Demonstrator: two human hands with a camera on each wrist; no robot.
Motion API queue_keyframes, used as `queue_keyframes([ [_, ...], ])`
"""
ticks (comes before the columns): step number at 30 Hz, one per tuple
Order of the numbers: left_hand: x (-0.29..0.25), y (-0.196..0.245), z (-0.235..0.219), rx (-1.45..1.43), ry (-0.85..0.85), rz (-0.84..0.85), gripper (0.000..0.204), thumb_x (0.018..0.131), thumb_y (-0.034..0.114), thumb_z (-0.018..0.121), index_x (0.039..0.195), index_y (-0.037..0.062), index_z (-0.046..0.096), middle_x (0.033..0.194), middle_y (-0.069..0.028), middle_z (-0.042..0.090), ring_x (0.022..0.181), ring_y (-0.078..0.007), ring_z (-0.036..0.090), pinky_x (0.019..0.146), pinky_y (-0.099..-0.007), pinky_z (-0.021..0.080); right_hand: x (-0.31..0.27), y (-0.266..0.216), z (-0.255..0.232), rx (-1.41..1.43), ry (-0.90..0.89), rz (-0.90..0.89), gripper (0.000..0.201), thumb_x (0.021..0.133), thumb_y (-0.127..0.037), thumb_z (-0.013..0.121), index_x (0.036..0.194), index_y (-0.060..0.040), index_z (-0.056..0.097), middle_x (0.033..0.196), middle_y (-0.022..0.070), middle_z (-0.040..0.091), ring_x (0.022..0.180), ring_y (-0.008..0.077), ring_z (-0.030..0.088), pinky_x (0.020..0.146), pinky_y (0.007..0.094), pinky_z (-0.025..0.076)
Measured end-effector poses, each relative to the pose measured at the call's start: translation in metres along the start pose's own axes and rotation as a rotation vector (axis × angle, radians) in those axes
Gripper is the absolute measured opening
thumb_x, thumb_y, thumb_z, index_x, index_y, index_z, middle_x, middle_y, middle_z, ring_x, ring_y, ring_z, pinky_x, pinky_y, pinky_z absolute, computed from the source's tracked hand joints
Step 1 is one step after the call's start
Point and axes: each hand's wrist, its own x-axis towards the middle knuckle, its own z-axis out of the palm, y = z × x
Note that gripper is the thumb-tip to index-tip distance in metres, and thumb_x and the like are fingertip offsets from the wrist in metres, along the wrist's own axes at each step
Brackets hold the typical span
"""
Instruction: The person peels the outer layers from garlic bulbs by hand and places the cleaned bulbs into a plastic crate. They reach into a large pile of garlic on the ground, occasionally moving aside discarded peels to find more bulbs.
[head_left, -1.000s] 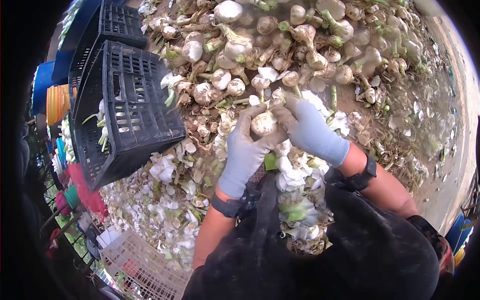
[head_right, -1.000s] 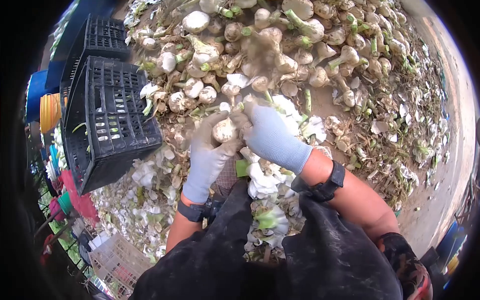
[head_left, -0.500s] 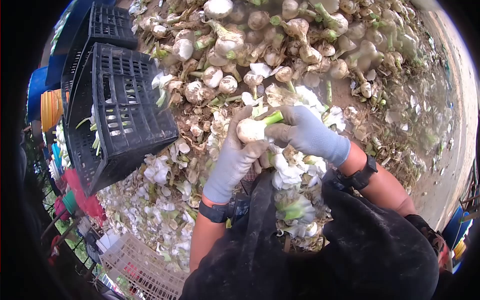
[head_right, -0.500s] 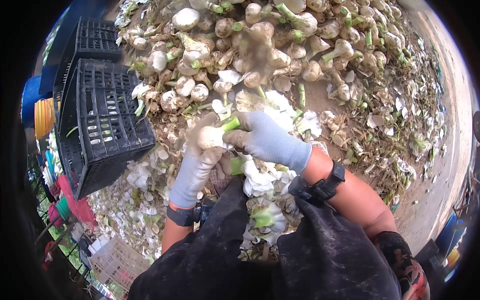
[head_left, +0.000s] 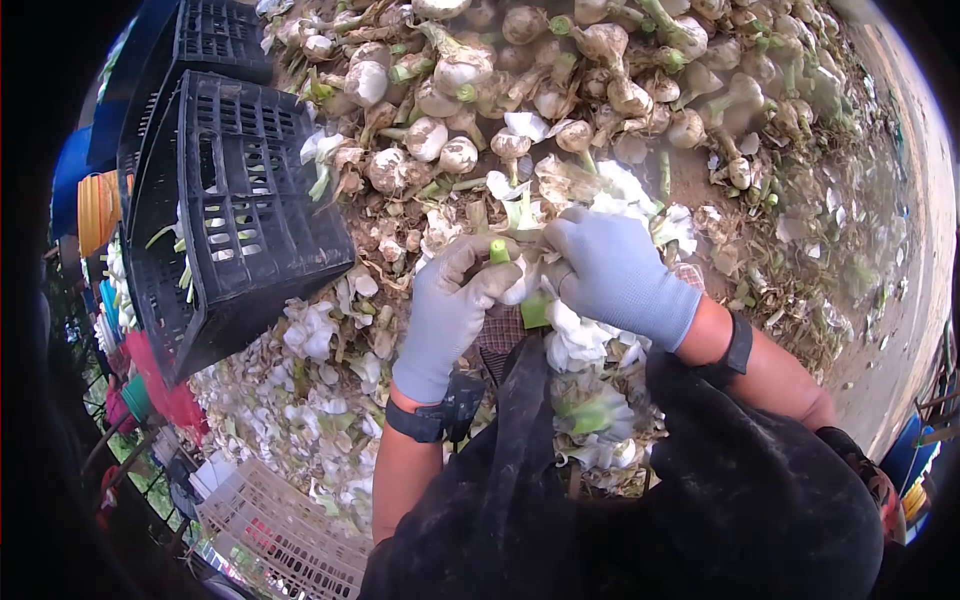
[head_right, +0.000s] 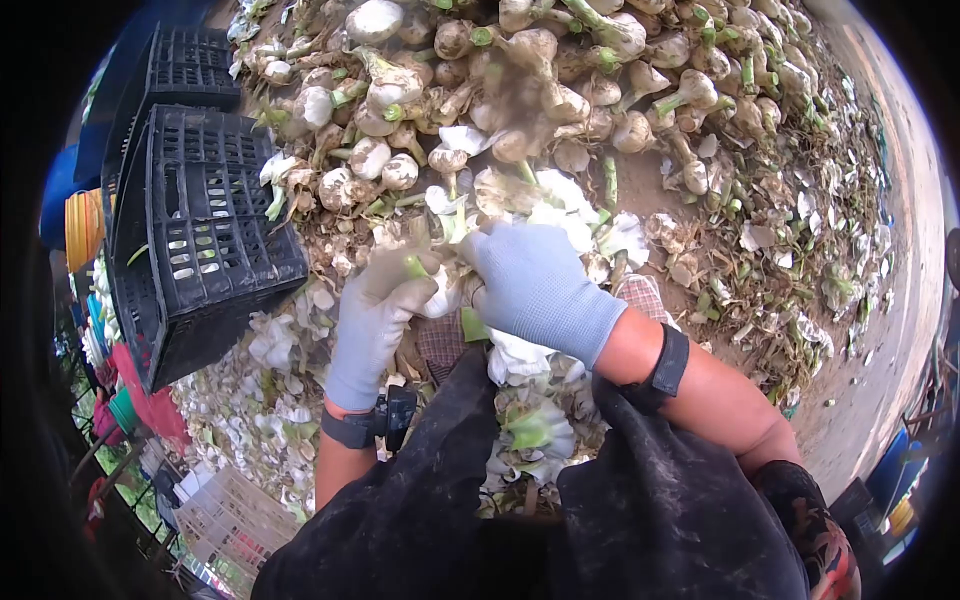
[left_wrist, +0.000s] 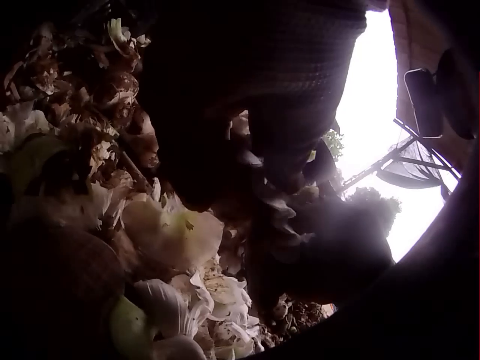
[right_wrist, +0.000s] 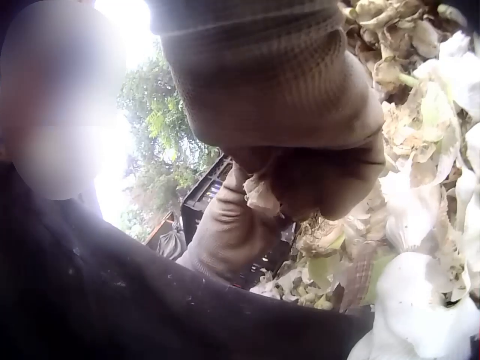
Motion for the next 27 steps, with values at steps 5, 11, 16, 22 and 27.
queue_keyframes([
  [5,-0.001,0.006,-0.001,-0.44,-0.182,-0.135,0.021,0.089,0.015,0.06,0.103,-0.0006,0.063,0.111,-0.0112,0.063,0.097,-0.0174,0.062,0.085,-0.0309,0.05,0.004,0.015,0.0,-0.183,0.037,-0.095,0.017,0.071,-0.018,0.061,0.083,-0.0056,0.063,0.08,0.014,0.061,0.074,0.0339,0.063,0.064,0.0439,0.05],
  [11,0.007,-0.023,-0.008,-0.818,0.029,-0.111,0.031,0.096,0.026,0.054,0.114,0.0008,0.056,0.116,-0.0104,0.06,0.106,-0.0207,0.059,0.091,-0.0367,0.05,-0.05,-0.018,0.003,0.358,-0.789,-0.358,0.017,0.078,-0.018,0.056,0.089,-0.0113,0.067,0.08,0.0088,0.066,0.079,0.0287,0.065,0.07,0.0392,0.051],
  [16,0.018,-0.044,-0.012,-0.991,0.229,-0.232,0.031,0.096,0.027,0.055,0.115,0.002,0.056,0.11,-0.0087,0.061,0.102,-0.0209,0.06,0.088,-0.0379,0.053,-0.027,-0.029,-0.052,0.725,-0.844,-0.416,0.017,0.078,-0.012,0.056,0.092,-0.01,0.067,0.088,0.0079,0.068,0.082,0.0273,0.065,0.074,0.0374,0.051],
  [22,0.004,-0.009,-0.028,-1.013,0.334,-0.019,0.033,0.097,0.029,0.051,0.117,0.0024,0.053,0.111,-0.0116,0.06,0.103,-0.0254,0.06,0.09,-0.0426,0.053,-0.024,-0.019,-0.05,-0.094,-0.534,-0.371,0.021,0.078,-0.01,0.06,0.098,-0.0045,0.063,0.102,0.0104,0.064,0.089,0.028,0.064,0.076,0.0392,0.049],
  [27,-0.027,0.089,-0.088,-1.581,-0.158,0.523,0.071,0.083,0.027,0.06,0.141,0.0009,0.028,0.132,-0.0149,0.045,0.103,-0.0255,0.053,0.088,-0.0388,0.049,0.024,-0.013,-0.035,-0.03,-0.436,-0.027,0.029,0.075,-0.011,0.06,0.104,-0.0151,0.061,0.091,0.0093,0.06,0.088,0.0295,0.061,0.073,0.0428,0.048],
])
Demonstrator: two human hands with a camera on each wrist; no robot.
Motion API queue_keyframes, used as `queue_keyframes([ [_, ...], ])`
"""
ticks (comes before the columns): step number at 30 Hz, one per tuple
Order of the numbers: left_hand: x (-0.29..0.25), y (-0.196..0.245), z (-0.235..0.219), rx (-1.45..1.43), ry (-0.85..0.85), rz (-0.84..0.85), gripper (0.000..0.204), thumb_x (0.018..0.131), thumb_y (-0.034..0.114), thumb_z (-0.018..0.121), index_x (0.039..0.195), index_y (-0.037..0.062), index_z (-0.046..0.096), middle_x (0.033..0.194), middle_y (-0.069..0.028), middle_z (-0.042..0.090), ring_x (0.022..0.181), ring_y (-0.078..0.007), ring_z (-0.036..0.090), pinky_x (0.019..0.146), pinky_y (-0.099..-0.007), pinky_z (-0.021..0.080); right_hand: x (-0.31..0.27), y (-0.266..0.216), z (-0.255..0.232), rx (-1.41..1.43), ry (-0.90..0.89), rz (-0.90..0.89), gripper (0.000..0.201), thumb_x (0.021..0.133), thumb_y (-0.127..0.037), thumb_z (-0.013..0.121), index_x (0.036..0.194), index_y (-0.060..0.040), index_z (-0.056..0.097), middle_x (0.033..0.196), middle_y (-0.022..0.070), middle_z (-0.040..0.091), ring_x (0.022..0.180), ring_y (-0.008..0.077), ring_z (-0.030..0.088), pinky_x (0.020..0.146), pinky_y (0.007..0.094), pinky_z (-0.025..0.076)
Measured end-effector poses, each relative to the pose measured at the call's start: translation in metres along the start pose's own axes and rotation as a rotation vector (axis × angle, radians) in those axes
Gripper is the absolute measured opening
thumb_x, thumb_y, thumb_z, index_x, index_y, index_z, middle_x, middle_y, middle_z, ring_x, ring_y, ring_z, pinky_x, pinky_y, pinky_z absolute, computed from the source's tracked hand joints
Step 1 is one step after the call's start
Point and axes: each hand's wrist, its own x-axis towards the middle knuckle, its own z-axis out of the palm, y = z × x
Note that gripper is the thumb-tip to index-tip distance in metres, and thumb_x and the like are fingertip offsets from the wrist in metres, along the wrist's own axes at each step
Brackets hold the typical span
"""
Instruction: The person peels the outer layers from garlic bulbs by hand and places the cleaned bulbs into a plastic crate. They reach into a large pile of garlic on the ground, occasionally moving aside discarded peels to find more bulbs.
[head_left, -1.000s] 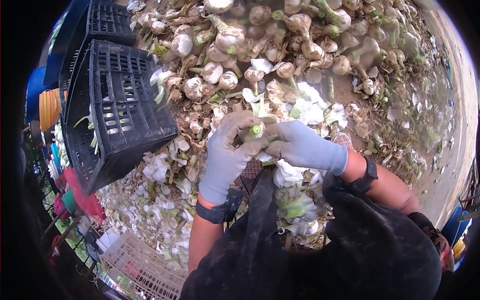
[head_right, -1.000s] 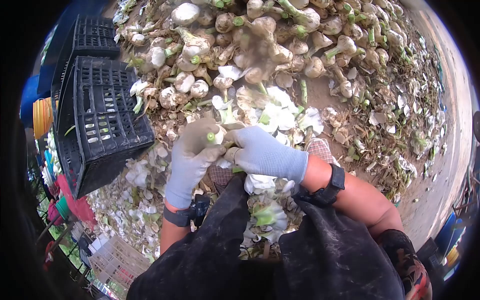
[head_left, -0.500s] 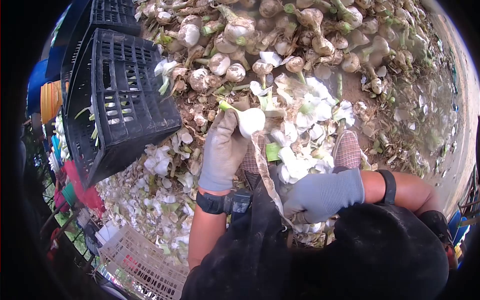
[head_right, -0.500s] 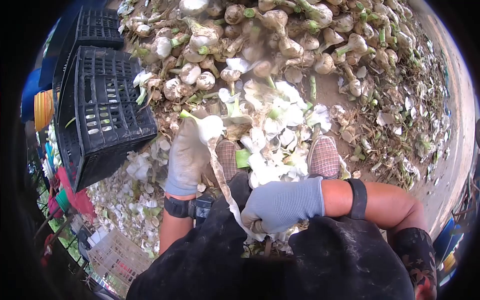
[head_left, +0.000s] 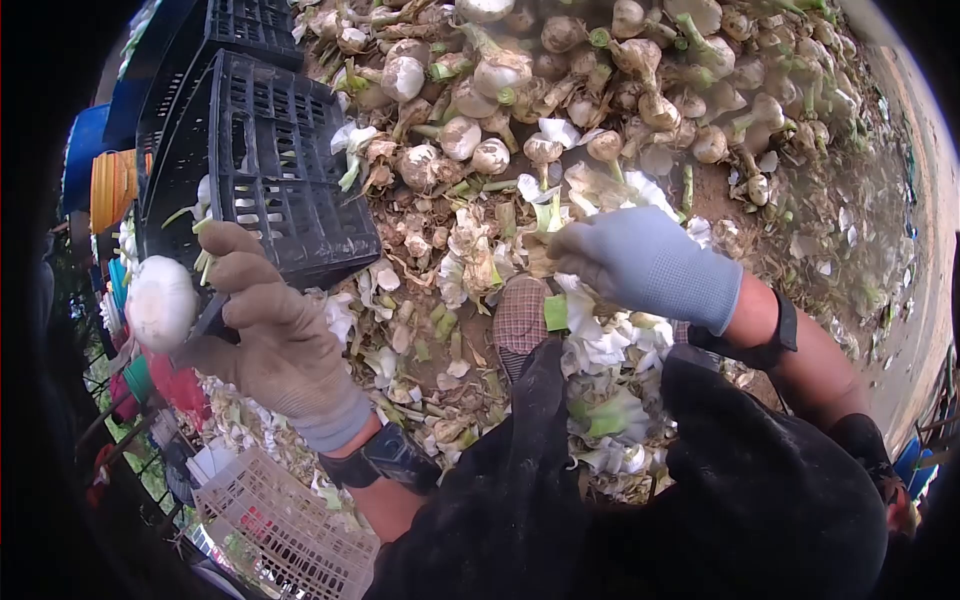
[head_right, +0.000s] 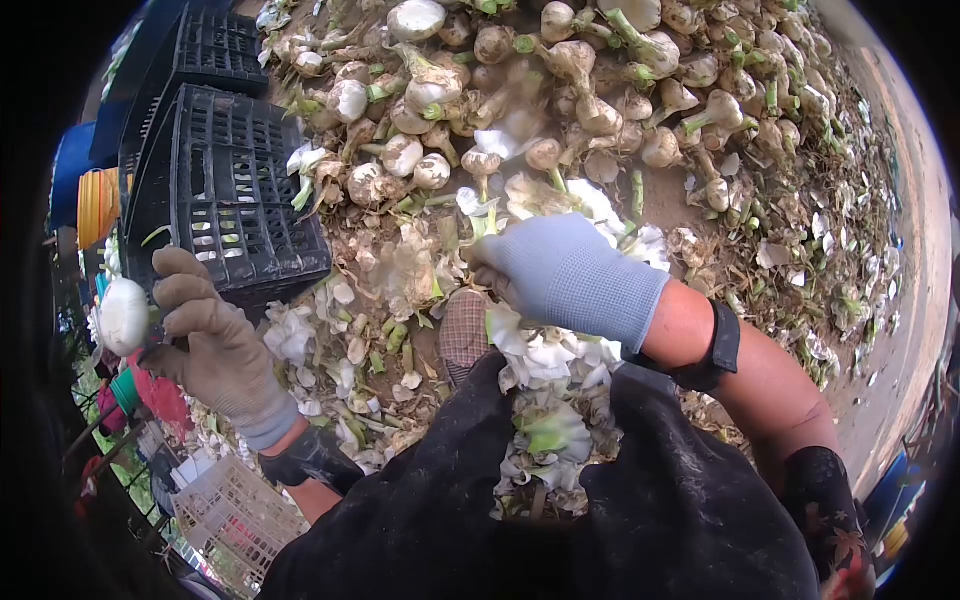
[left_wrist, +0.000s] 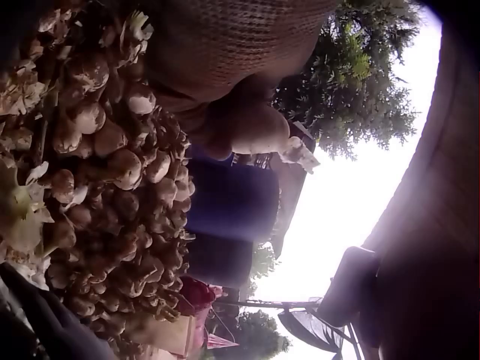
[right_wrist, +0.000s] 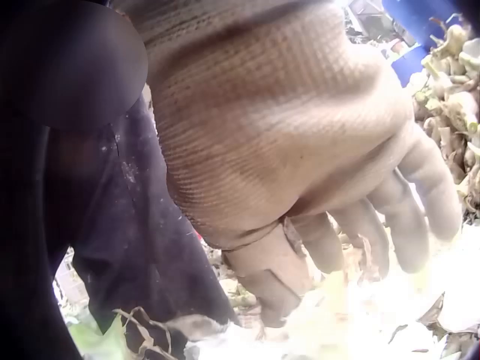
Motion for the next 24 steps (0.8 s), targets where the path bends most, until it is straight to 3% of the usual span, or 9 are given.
queue_keyframes([
  [2,-0.004,0.0,0.0,0.077,0.0,-0.029,0.076,0.084,0.033,0.06,0.143,0.0004,0.025,0.136,-0.0184,0.04,0.105,-0.0292,0.052,0.085,-0.0383,0.05,0.042,0.009,0.006,-0.281,0.494,-0.192,0.017,0.074,-0.013,0.061,0.091,-0.0142,0.065,0.09,0.0075,0.059,0.089,0.0287,0.06,0.074,0.0406,0.048],
  [4,-0.005,-0.019,-0.037,0.466,0.061,-0.162,0.063,0.094,0.04,0.051,0.139,-0.0011,0.034,0.125,-0.0197,0.052,0.108,-0.0361,0.057,0.084,-0.0429,0.054,0.087,0.025,0.014,-0.688,0.507,-0.28,0.016,0.074,-0.019,0.065,0.088,-0.0132,0.067,0.095,0.0051,0.06,0.09,0.0251,0.059,0.069,0.0386,0.047],
  [7,-0.011,-0.072,-0.061,1.391,0.44,-0.259,0.046,0.092,0.027,0.06,0.123,-0.004,0.048,0.111,-0.0152,0.06,0.098,-0.0247,0.064,0.081,-0.0361,0.056,0.101,0.05,0.014,-0.741,0.43,-0.201,0.014,0.073,-0.019,0.065,0.085,-0.0141,0.068,0.096,0.0018,0.059,0.093,0.0219,0.056,0.072,0.0355,0.044],
  [9,-0.019,-0.081,-0.083,1.381,0.377,-0.215,0.046,0.087,0.022,0.067,0.121,-0.0041,0.049,0.108,-0.0131,0.059,0.096,-0.0219,0.063,0.08,-0.0332,0.054,0.085,0.047,0.015,-0.68,0.61,-0.225,0.019,0.074,-0.023,0.067,0.089,-0.0122,0.069,0.094,0.0035,0.061,0.091,0.0235,0.059,0.072,0.037,0.047],
  [11,-0.022,-0.095,-0.096,1.543,0.232,-0.218,0.035,0.085,0.011,0.067,0.115,-0.0017,0.053,0.101,-0.0076,0.059,0.09,-0.0135,0.059,0.077,-0.0245,0.051,0.049,0.022,0.012,0.141,0.721,-0.085,0.025,0.081,-0.029,0.068,0.093,-0.0068,0.068,0.083,0.0051,0.062,0.081,0.0204,0.062,0.069,0.0344,0.049],
  [15,-0.022,-0.109,-0.104,1.797,0.013,-0.302,0.048,0.08,0.007,0.069,0.121,-0.0049,0.045,0.109,-0.0107,0.056,0.096,-0.0161,0.059,0.082,-0.0292,0.051,0.017,0.015,0.022,0.923,0.396,0.15,0.041,0.092,-0.037,0.058,0.098,0.0026,0.065,0.073,0.0041,0.059,0.064,0.0109,0.058,0.06,0.0262,0.049],
  [17,-0.021,-0.113,-0.086,1.47,0.279,-0.377,0.048,0.08,0.004,0.067,0.122,-0.004,0.044,0.11,-0.011,0.055,0.098,-0.0154,0.058,0.083,-0.0284,0.051,0.006,0.022,0.029,1.24,0.337,0.197,0.037,0.093,-0.035,0.056,0.101,0.0006,0.066,0.075,0.0041,0.061,0.065,0.011,0.059,0.06,0.0263,0.048],
  [19,-0.023,-0.112,-0.083,1.249,0.327,-0.379,0.046,0.081,0.0,0.065,0.122,-0.0036,0.044,0.108,-0.0108,0.057,0.093,-0.0145,0.06,0.078,-0.0271,0.052,0.012,0.026,0.038,1.067,0.399,0.115,0.037,0.094,-0.035,0.055,0.096,0.0004,0.065,0.071,0.0066,0.06,0.063,0.0135,0.059,0.058,0.0292,0.047],
  [24,-0.03,-0.113,-0.099,1.53,0.278,-0.454,0.05,0.074,0.003,0.072,0.119,-0.003,0.05,0.114,-0.0118,0.055,0.101,-0.0167,0.057,0.078,-0.0277,0.052,0.011,0.022,0.035,0.632,0.514,0.022,0.038,0.093,-0.035,0.056,0.079,0.0004,0.061,0.064,0.0189,0.057,0.06,0.0304,0.059,0.056,0.0392,0.043],
])
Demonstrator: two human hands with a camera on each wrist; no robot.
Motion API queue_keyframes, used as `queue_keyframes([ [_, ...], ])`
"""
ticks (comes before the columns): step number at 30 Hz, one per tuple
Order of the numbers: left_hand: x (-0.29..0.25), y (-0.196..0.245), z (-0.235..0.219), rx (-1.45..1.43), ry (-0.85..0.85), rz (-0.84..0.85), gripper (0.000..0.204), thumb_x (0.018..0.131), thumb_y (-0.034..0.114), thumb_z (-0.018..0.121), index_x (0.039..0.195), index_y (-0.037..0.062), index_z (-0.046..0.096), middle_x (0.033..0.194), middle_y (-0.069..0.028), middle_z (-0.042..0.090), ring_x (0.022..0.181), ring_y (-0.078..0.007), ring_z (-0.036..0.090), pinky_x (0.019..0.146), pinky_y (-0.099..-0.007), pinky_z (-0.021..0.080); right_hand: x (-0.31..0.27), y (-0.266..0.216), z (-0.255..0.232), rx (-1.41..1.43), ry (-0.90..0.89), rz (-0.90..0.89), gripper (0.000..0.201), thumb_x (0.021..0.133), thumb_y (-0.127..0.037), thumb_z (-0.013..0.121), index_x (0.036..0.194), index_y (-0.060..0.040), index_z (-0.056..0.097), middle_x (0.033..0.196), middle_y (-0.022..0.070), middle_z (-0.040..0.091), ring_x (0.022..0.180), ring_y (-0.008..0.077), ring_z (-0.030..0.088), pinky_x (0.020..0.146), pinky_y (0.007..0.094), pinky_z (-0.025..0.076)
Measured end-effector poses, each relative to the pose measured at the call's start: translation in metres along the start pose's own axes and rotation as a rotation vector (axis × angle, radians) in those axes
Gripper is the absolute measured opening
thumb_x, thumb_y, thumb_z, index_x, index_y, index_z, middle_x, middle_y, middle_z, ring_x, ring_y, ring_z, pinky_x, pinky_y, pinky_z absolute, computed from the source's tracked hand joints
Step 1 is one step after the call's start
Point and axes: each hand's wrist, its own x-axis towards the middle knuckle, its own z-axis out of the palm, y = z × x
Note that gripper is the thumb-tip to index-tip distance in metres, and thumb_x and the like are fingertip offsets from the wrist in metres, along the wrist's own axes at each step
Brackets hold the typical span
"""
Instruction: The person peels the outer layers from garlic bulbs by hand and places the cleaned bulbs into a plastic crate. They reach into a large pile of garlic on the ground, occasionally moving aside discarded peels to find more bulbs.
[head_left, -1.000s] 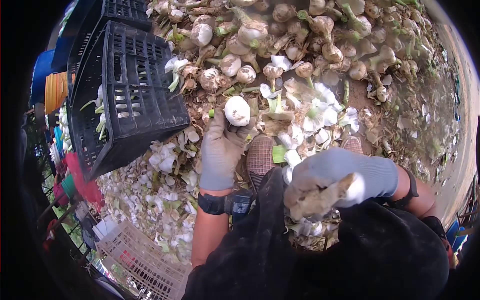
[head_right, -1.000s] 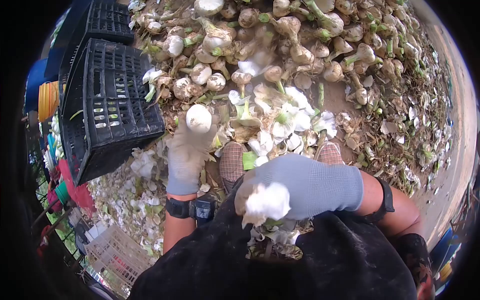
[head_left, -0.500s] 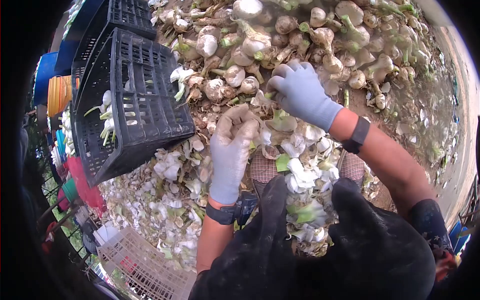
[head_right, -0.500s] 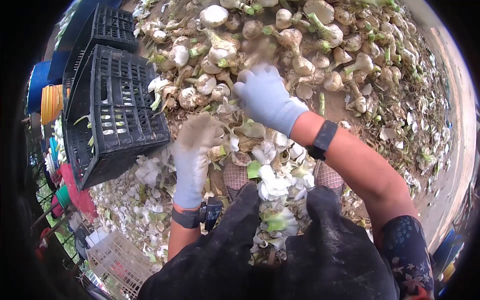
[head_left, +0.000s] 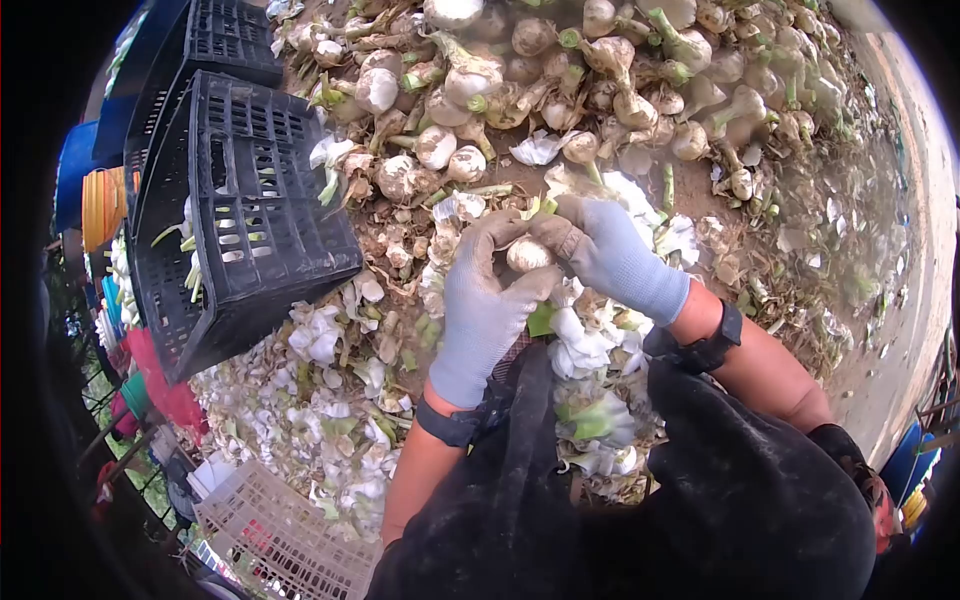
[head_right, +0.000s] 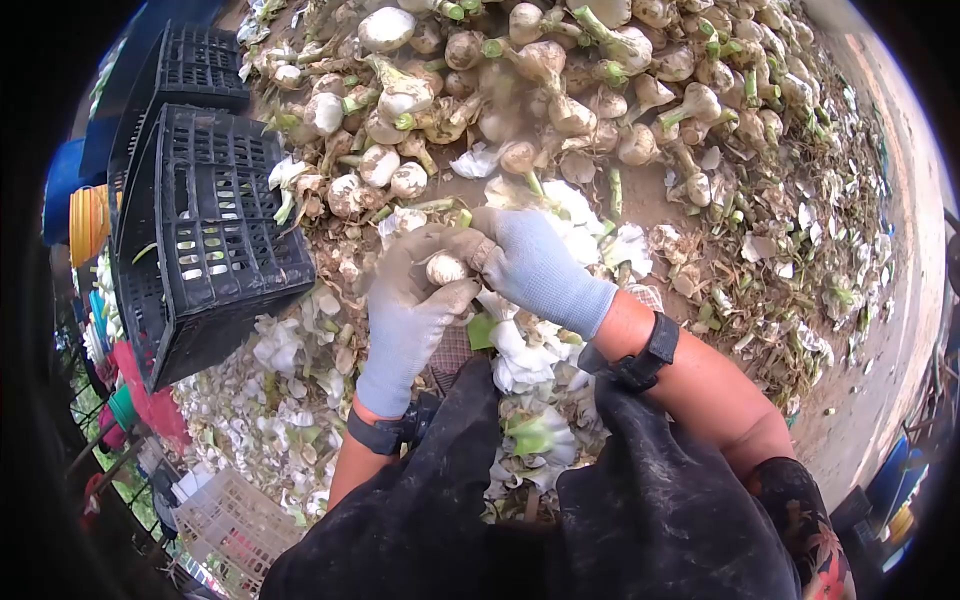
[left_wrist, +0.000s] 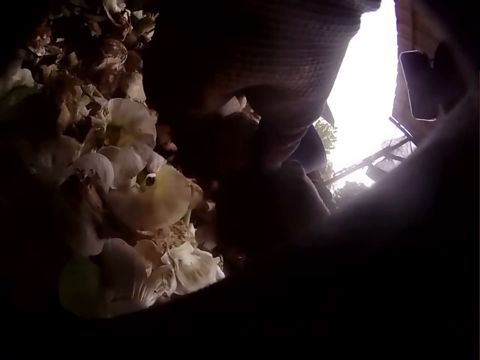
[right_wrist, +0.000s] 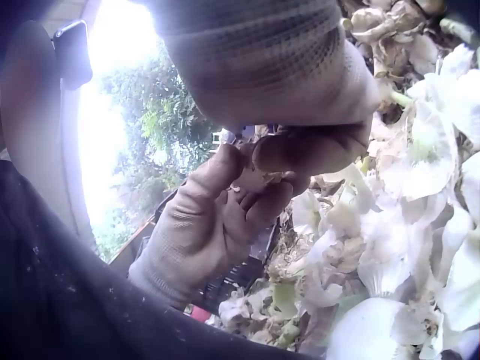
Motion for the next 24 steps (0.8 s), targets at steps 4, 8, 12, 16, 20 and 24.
queue_keyframes([
  [4,-0.002,0.023,0.002,-0.313,-0.078,-0.213,0.047,0.077,-0.001,0.068,0.119,-0.0025,0.05,0.097,-0.0099,0.062,0.079,-0.0128,0.062,0.069,-0.0236,0.051,-0.004,0.011,0.003,-0.106,0.044,-0.057,0.036,0.093,-0.035,0.056,0.084,0.0003,0.059,0.065,0.0202,0.056,0.06,0.034,0.057,0.057,0.0405,0.044],
  [8,0.002,0.01,-0.002,-0.351,-0.071,-0.168,0.045,0.078,-0.004,0.066,0.12,-0.0027,0.048,0.087,-0.0074,0.063,0.064,-0.0082,0.058,0.059,-0.0194,0.047,-0.011,0.003,0.004,-0.015,0.013,0.04,0.029,0.095,-0.027,0.054,0.088,0.0,0.058,0.064,0.0138,0.057,0.056,0.0254,0.057,0.056,0.0373,0.045],
  [12,-0.001,0.013,-0.003,-0.388,-0.001,-0.11,0.04,0.078,-0.004,0.065,0.116,-0.002,0.051,0.09,-0.0065,0.062,0.066,-0.0069,0.056,0.057,-0.0183,0.045,-0.018,-0.002,0.001,0.378,-0.123,0.137,0.017,0.096,-0.015,0.049,0.095,-0.0003,0.059,0.069,0.0054,0.059,0.059,0.0145,0.056,0.057,0.0306,0.046],
  [16,0.005,-0.006,-0.003,-0.025,0.012,0.266,0.041,0.072,-0.007,0.067,0.11,-0.0009,0.054,0.105,-0.0087,0.057,0.085,-0.0112,0.057,0.07,-0.0237,0.049,-0.013,0.001,0.003,0.459,-0.118,0.2,0.018,0.094,-0.013,0.052,0.1,0.0008,0.06,0.071,0.007,0.06,0.064,0.0133,0.057,0.06,0.0298,0.046],
  [20,-0.001,-0.003,-0.005,0.433,-0.025,0.436,0.048,0.071,-0.006,0.071,0.115,-0.0022,0.052,0.121,-0.0108,0.053,0.105,-0.0173,0.056,0.087,-0.0274,0.048,-0.011,0.0,0.004,0.234,-0.039,0.166,0.019,0.09,-0.016,0.056,0.097,0.0015,0.061,0.071,0.0131,0.062,0.067,0.0181,0.059,0.063,0.0337,0.047],
  [24,-0.003,0.004,-0.01,-0.405,-0.042,0.008,0.037,0.077,-0.005,0.063,0.113,0.0021,0.055,0.101,-0.0087,0.059,0.081,-0.0157,0.061,0.07,-0.0254,0.051,-0.013,0.004,0.004,0.078,-0.046,0.079,0.019,0.084,-0.015,0.059,0.091,0.0018,0.06,0.073,0.0202,0.061,0.069,0.0296,0.061,0.065,0.0398,0.047],
])
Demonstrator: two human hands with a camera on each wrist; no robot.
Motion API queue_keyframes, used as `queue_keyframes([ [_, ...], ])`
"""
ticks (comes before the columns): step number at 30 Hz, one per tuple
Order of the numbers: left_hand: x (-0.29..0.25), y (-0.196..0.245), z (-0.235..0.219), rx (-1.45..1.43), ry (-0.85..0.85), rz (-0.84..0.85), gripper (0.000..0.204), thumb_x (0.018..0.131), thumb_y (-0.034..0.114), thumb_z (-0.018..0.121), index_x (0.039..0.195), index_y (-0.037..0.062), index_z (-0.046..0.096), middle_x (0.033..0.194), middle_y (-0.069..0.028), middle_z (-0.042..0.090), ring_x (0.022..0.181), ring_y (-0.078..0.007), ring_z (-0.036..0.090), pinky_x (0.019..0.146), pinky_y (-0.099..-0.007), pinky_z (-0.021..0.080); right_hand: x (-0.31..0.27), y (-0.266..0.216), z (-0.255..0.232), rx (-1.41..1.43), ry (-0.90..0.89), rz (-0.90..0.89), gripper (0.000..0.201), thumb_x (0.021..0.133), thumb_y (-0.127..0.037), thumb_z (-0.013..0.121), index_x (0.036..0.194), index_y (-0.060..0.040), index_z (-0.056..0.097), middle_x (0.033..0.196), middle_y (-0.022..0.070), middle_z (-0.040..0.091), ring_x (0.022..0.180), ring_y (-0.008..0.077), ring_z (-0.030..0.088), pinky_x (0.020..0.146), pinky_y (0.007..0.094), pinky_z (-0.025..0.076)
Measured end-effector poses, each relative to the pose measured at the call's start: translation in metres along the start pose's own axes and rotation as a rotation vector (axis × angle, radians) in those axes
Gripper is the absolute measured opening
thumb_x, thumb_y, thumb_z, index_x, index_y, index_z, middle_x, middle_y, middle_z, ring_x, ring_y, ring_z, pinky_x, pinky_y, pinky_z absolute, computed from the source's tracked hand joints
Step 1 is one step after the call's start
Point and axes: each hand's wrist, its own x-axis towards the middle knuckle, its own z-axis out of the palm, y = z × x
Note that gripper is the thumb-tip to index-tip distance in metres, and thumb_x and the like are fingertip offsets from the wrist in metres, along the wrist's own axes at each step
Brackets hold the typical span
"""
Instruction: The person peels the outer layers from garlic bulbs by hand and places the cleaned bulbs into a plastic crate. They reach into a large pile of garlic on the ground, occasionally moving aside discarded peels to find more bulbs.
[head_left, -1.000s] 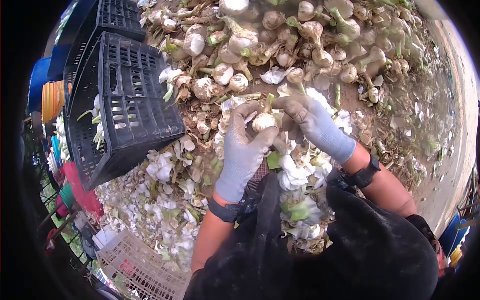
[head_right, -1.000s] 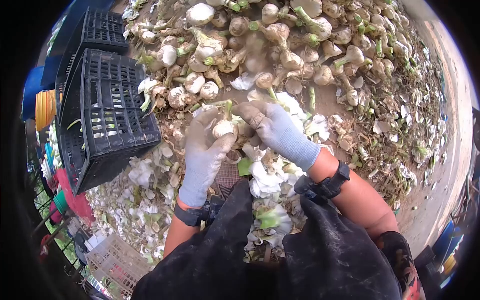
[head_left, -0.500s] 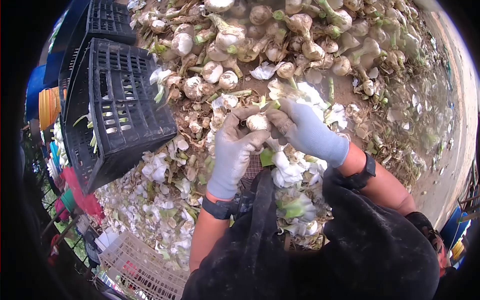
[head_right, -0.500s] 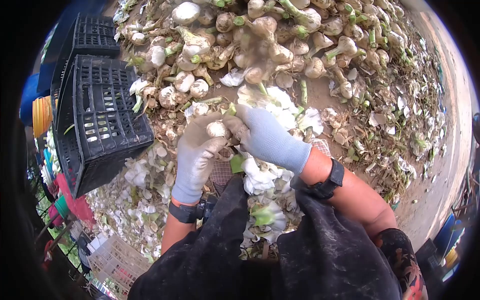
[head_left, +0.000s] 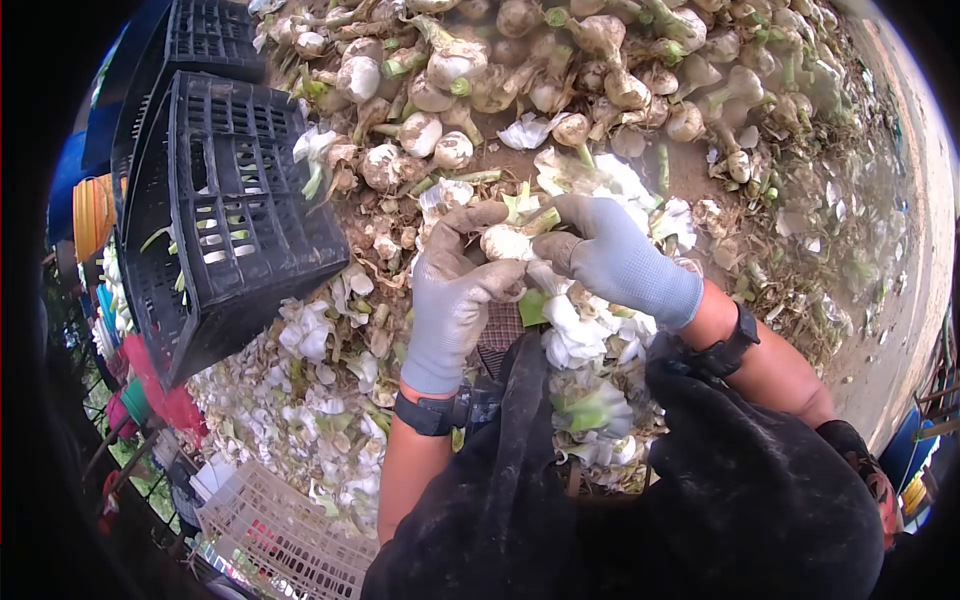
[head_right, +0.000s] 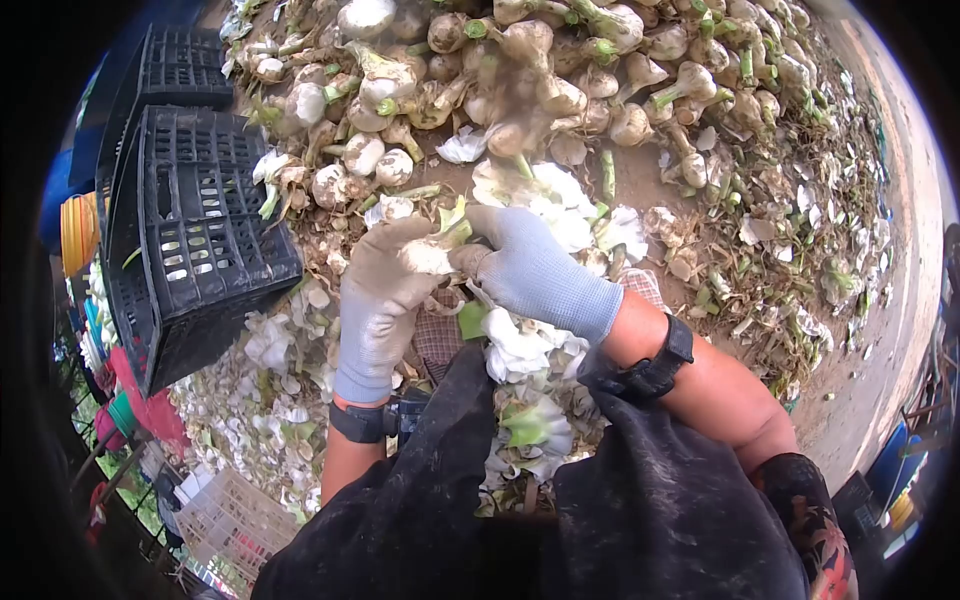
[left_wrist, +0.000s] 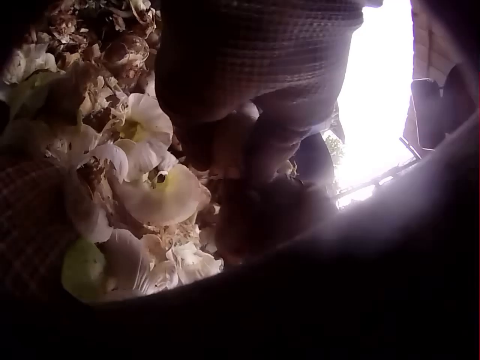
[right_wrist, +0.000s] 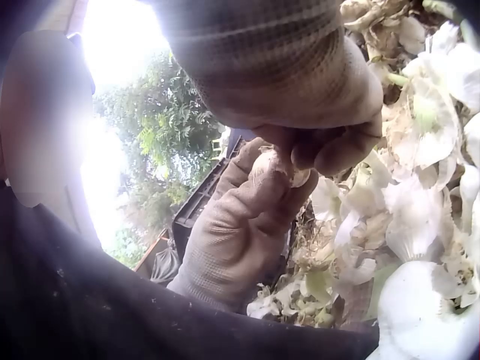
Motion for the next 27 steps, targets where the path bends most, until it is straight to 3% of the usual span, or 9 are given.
queue_keyframes([
  [2,0.001,0.0,-0.002,-0.181,-0.04,-0.05,0.028,0.089,0.006,0.057,0.117,0.003,0.053,0.091,-0.0065,0.063,0.068,-0.0148,0.062,0.055,-0.024,0.05,-0.001,0.0,0.001,-0.023,-0.004,-0.033,0.017,0.083,-0.014,0.059,0.09,0.0013,0.059,0.073,0.0209,0.06,0.069,0.0339,0.061,0.064,0.0419,0.047],
  [7,0.004,-0.011,-0.007,-0.462,-0.018,-0.276,0.034,0.098,0.029,0.048,0.123,0.0058,0.05,0.102,-0.0104,0.063,0.075,-0.0171,0.064,0.055,-0.0245,0.052,-0.002,-0.001,-0.002,-0.676,0.148,-0.363,0.014,0.081,-0.009,0.057,0.093,-0.0026,0.057,0.078,0.0175,0.058,0.08,0.0396,0.059,0.068,0.0479,0.046],
  [9,0.004,-0.01,-0.002,-0.468,0.11,-0.248,0.036,0.099,0.03,0.047,0.126,0.0073,0.048,0.105,-0.011,0.062,0.076,-0.017,0.063,0.057,-0.0243,0.051,-0.003,0.005,-0.004,-0.618,0.115,-0.309,0.016,0.082,-0.013,0.06,0.095,-0.0038,0.059,0.085,0.0167,0.061,0.087,0.0363,0.06,0.07,0.043,0.048],
  [12,0.0,-0.009,-0.008,-0.271,-0.011,-0.138,0.039,0.091,0.015,0.058,0.127,0.0067,0.046,0.105,-0.0071,0.061,0.081,-0.0165,0.061,0.063,-0.026,0.052,-0.006,-0.005,-0.002,0.494,-0.235,0.083,0.029,0.087,-0.023,0.065,0.103,0.0005,0.061,0.087,0.0095,0.067,0.08,0.0152,0.061,0.071,0.0289,0.047],
  [14,-0.004,-0.005,-0.005,-0.159,-0.022,-0.154,0.05,0.079,-0.005,0.067,0.125,0.0058,0.049,0.11,-0.0043,0.056,0.093,-0.0166,0.059,0.076,-0.0279,0.053,-0.005,-0.018,-0.006,0.458,-0.209,0.188,0.027,0.088,-0.023,0.064,0.1,0.0017,0.062,0.083,0.0072,0.066,0.078,0.0119,0.059,0.07,0.0275,0.047],
  [20,-0.007,-0.021,-0.007,0.148,-0.06,0.086,0.048,0.073,-0.011,0.067,0.118,0.0028,0.054,0.123,-0.0059,0.049,0.109,-0.0146,0.052,0.09,-0.028,0.048,-0.002,-0.003,-0.003,0.348,-0.193,0.267,0.02,0.087,-0.016,0.062,0.09,0.0036,0.066,0.074,0.0013,0.063,0.069,0.0077,0.054,0.063,0.027,0.046],
  [23,-0.01,-0.022,0.0,0.258,-0.043,0.145,0.047,0.074,-0.01,0.068,0.118,0.0024,0.054,0.118,-0.006,0.053,0.105,-0.0147,0.055,0.086,-0.0273,0.05,-0.002,-0.002,0.0,0.367,-0.176,0.258,0.015,0.085,-0.014,0.061,0.082,0.0007,0.062,0.07,0.0051,0.06,0.07,0.0103,0.056,0.063,0.0284,0.045],
  [25,-0.01,-0.014,0.006,0.3,0.004,0.165,0.047,0.075,-0.009,0.068,0.118,0.0023,0.054,0.114,-0.0064,0.056,0.099,-0.0148,0.059,0.083,-0.0266,0.051,0.0,0.005,0.006,-0.035,-0.051,0.053,0.016,0.083,-0.013,0.059,0.085,0.0012,0.064,0.072,0.017,0.063,0.065,0.0283,0.061,0.061,0.0369,0.047],
  [27,-0.01,-0.004,0.002,0.039,-0.018,-0.137,0.034,0.086,0.005,0.064,0.118,0.0014,0.053,0.102,-0.0078,0.06,0.083,-0.0145,0.063,0.071,-0.0246,0.054,-0.003,0.007,0.009,-0.179,0.016,-0.037,0.015,0.083,-0.013,0.057,0.086,0.0005,0.063,0.074,0.0202,0.061,0.068,0.0338,0.061,0.062,0.0396,0.048],
])
